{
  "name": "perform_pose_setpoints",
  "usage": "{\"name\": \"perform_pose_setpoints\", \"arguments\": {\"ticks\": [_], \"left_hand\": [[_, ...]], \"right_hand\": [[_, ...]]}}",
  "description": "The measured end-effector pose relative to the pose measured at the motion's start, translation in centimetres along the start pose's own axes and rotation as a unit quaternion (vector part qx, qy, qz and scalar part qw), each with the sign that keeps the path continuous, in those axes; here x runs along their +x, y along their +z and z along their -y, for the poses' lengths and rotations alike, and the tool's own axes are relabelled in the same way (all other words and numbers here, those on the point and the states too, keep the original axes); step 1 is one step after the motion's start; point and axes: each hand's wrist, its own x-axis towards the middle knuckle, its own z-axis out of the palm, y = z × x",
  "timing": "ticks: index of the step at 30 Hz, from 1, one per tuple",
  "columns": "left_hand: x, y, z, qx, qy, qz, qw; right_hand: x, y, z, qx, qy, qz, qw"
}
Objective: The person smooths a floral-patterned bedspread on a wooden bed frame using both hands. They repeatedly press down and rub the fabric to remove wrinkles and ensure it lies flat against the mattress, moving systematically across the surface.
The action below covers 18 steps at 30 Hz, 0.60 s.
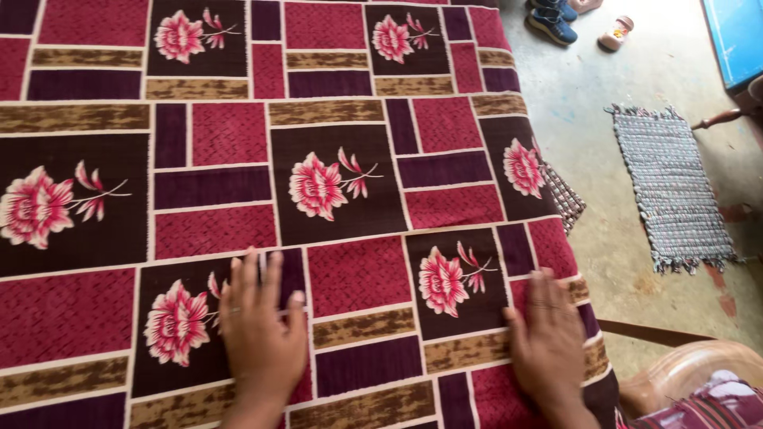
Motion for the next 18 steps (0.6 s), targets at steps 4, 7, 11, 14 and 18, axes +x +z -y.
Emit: {"name": "perform_pose_setpoints", "arguments": {"ticks": [4,7,11,14,18], "left_hand": [[-0.3,1.3,-1.2,0.058,0.028,-0.029,0.998],[-0.7,1.2,-1.1,0.050,0.049,-0.055,0.996],[-0.8,1.0,-0.9,-0.015,-0.005,-0.040,0.999],[-0.6,0.7,-0.6,-0.058,-0.021,-0.036,0.997],[-1.1,0.9,-0.4,-0.013,0.017,-0.044,0.999]], "right_hand": [[1.5,0.4,0.1,-0.013,0.102,-0.057,0.993],[2.3,0.1,7.6,0.205,0.173,-0.050,0.962],[1.9,1.1,21.1,0.270,-0.183,0.087,0.941],[4.3,1.7,24.4,0.155,-0.321,0.082,0.931],[8.8,3.7,18.9,0.123,-0.227,0.078,0.963]]}}
